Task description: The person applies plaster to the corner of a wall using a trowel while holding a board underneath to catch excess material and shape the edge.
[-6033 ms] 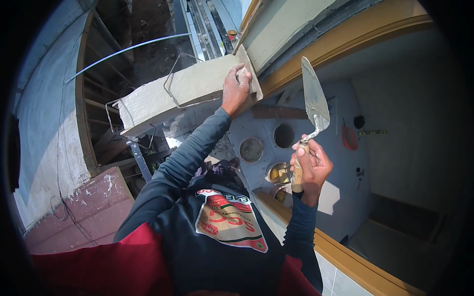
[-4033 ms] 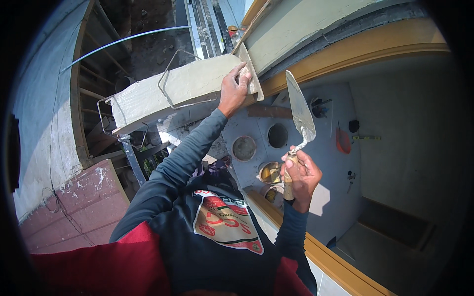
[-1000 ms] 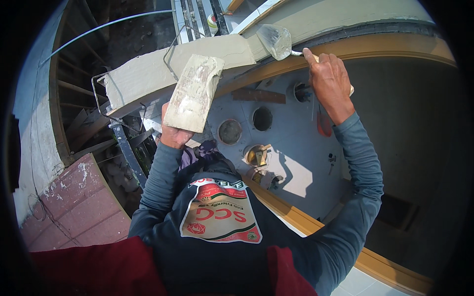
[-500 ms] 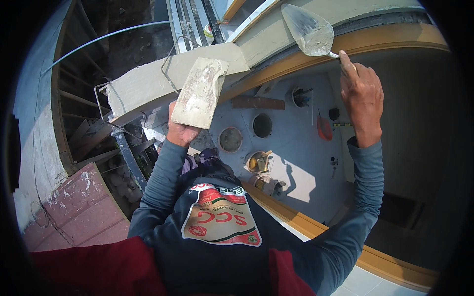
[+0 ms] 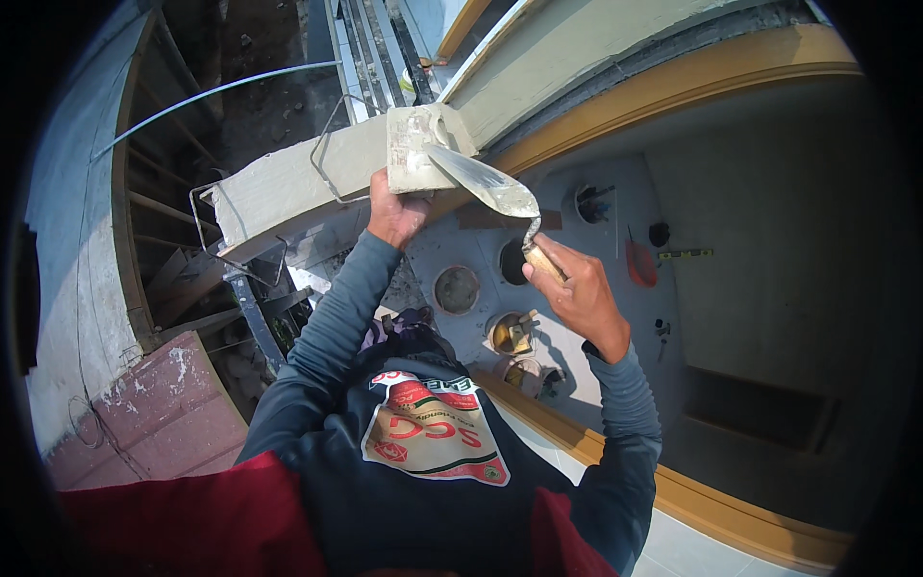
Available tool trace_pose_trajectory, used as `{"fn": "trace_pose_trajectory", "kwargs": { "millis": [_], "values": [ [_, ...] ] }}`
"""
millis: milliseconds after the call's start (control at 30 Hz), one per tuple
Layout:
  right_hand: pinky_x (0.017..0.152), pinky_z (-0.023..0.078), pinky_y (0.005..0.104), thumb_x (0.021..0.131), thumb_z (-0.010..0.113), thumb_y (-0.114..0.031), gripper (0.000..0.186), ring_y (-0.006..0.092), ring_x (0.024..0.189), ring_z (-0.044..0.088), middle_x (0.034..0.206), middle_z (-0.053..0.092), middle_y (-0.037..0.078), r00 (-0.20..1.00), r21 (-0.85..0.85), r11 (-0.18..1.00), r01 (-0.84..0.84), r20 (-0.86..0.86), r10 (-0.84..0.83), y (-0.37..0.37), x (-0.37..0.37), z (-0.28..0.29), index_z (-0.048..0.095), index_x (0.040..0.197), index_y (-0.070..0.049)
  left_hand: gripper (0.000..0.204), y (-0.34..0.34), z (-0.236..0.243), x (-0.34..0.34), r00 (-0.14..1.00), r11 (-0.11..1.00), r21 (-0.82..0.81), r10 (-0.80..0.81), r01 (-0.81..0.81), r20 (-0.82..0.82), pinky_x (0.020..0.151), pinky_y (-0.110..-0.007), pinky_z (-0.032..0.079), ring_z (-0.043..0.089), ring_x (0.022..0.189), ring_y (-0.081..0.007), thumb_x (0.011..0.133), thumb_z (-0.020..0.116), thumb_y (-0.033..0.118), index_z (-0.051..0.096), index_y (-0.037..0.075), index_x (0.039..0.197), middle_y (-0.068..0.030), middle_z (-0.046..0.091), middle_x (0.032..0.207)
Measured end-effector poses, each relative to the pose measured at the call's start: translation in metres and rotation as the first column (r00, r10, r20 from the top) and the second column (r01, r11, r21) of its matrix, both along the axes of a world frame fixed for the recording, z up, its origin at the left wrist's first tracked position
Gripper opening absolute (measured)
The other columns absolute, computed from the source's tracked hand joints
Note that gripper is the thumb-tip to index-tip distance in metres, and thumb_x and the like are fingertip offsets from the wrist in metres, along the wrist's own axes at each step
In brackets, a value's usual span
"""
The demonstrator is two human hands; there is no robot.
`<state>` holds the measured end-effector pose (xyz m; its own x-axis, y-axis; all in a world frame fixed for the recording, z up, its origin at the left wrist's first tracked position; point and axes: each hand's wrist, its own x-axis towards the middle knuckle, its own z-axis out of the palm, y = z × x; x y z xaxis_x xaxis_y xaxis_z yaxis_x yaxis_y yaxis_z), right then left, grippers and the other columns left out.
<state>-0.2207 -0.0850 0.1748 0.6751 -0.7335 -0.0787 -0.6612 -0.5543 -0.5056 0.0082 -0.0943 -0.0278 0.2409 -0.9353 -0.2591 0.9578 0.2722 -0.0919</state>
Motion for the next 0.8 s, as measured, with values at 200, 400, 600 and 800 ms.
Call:
{"fn": "trace_pose_trajectory", "kwargs": {
  "millis": [200, 400, 600, 800],
  "values": [
    [0.082, 0.053, 0.0350, 0.088, 0.071, -0.014, 0.042, 0.0334, 0.094, 0.070, 0.108, 0.068, 0.029, 1.000, -0.016, 0.999, -0.028, 0.000, 0.028, -0.004, 0.003, -0.012, 0.060, 0.120, 0.011, 0.038, -0.003, 0.005, 0.001, 1.000, 0.999, 0.042, 0.011, -0.012, 0.024, 0.095, -0.042, 0.053, 0.065, 0.108, -0.0247, 0.097, 0.041, 0.022, 0.057, 0.003, 0.126, -0.0111, 0.065, 0.122],
    [0.080, 0.053, 0.0350, 0.091, 0.067, -0.016, 0.040, 0.0316, 0.093, 0.069, 0.105, 0.068, 0.027, 0.996, -0.079, 0.995, 0.055, 0.076, -0.049, -0.022, 0.026, -0.054, 0.060, 0.120, 0.011, 0.039, 0.016, 0.015, 0.000, 0.993, 0.998, 0.048, -0.038, 0.032, 0.115, 0.096, -0.043, 0.052, 0.064, 0.110, -0.0243, 0.099, 0.039, 0.023, 0.053, 0.005, 0.131, -0.0096, 0.064, 0.124],
    [0.061, 0.049, 0.0225, 0.095, 0.062, -0.018, 0.030, 0.0062, 0.070, 0.057, 0.079, 0.061, 0.002, 0.928, 0.404, 0.881, 0.247, 0.163, -0.335, -0.026, 0.063, -0.080, 0.062, 0.112, 0.007, 0.039, 0.041, 0.014, 0.005, 0.984, 0.997, 0.039, -0.077, 0.072, 0.158, 0.094, -0.041, 0.053, 0.065, 0.107, -0.0227, 0.101, 0.037, 0.020, 0.048, 0.008, 0.136, -0.0084, 0.063, 0.124],
    [0.053, 0.046, 0.0229, 0.096, 0.061, -0.020, 0.021, 0.0068, 0.061, 0.057, 0.076, 0.061, 0.003, 0.828, 0.564, 0.782, 0.265, 0.283, -0.485, -0.036, 0.071, -0.085, 0.062, 0.098, 0.001, 0.042, 0.056, 0.010, 0.009, 0.987, 0.999, 0.022, -0.036, 0.033, 0.157, 0.094, -0.043, 0.054, 0.066, 0.108, -0.0251, 0.100, 0.039, 0.023, 0.049, 0.004, 0.136, -0.0112, 0.063, 0.125]
  ]
}}
